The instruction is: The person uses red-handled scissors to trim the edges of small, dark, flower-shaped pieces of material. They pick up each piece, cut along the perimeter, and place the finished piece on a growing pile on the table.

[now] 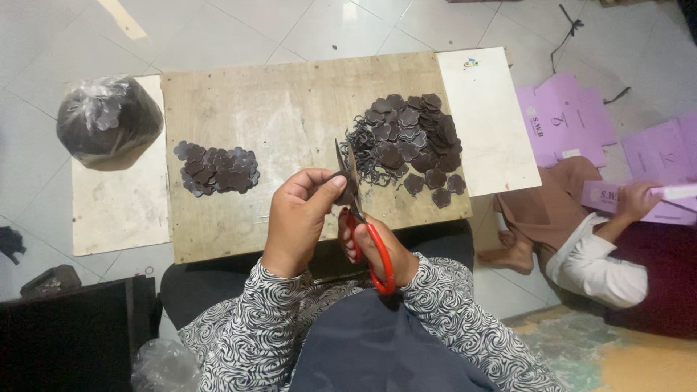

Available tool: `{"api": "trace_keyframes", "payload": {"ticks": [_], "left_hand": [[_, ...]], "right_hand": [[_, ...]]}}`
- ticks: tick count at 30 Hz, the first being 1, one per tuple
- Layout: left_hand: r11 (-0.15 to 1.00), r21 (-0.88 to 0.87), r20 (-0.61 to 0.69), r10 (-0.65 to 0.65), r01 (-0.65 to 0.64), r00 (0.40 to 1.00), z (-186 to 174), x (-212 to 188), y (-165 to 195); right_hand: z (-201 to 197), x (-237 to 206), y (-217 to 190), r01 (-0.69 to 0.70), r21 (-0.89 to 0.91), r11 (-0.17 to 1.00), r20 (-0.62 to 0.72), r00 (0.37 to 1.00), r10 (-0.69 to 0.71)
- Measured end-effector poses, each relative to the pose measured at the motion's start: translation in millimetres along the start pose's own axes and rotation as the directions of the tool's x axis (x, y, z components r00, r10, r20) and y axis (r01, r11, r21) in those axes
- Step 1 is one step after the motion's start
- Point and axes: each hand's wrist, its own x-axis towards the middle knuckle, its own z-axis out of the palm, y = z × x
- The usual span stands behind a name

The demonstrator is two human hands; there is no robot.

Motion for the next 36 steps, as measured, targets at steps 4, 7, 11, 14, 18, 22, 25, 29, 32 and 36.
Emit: {"api": "trace_keyframes", "payload": {"ticks": [4,7,11,14,18,22,25,29,32,36], "left_hand": [[0.999,-0.04,-0.024,0.004,-0.005,1.0,2.1,0.8,-2.3],[0.999,-0.051,-0.029,0.001,-0.002,1.0,2.2,0.6,-3.9],[0.998,-0.062,-0.031,-0.011,0.009,0.999,1.0,1.4,-5.1],[0.997,-0.07,-0.032,-0.023,0.02,0.999,-1.1,2.9,-5.3],[0.999,-0.05,-0.042,-0.022,0.02,0.999,-3.3,4.0,-4.6],[0.999,-0.046,-0.037,-0.015,0.013,0.999,-4.0,3.5,-3.8],[0.999,-0.048,-0.034,-0.027,0.026,0.999,-4.9,3.0,-3.4],[0.996,-0.083,-0.047,-0.038,0.034,0.998,-6.2,3.6,-3.9],[0.994,-0.099,-0.067,-0.047,0.041,0.997,-9.5,6.3,-2.0],[0.99,-0.112,-0.054,-0.09,0.084,0.994,-13.3,7.0,1.0]], "right_hand": [[3.7,2.2,6.2,0.042,0.005,0.999,-0.044,0.998,-0.042],[5.3,2.1,9.6,0.049,-0.007,0.999,-0.073,0.996,-0.049],[4.9,1.7,11.7,0.054,0.03,0.998,-0.063,0.997,-0.052],[3.0,1.5,11.0,0.048,0.034,0.998,-0.047,0.998,-0.046],[2.9,2.1,9.6,0.049,0.033,0.998,-0.038,0.998,-0.048],[4.4,1.1,8.7,0.027,0.062,0.998,-0.044,0.999,-0.024],[4.4,1.4,8.2,0.018,0.06,0.998,-0.042,0.999,-0.015],[3.0,0.3,6.6,0.001,0.031,1.0,-0.038,0.999,0.001],[0.6,-2.4,4.1,-0.016,0.037,0.999,-0.029,0.999,0.017],[-3.9,0.6,2.8,-0.028,0.021,0.999,-0.029,0.999,0.028]]}}
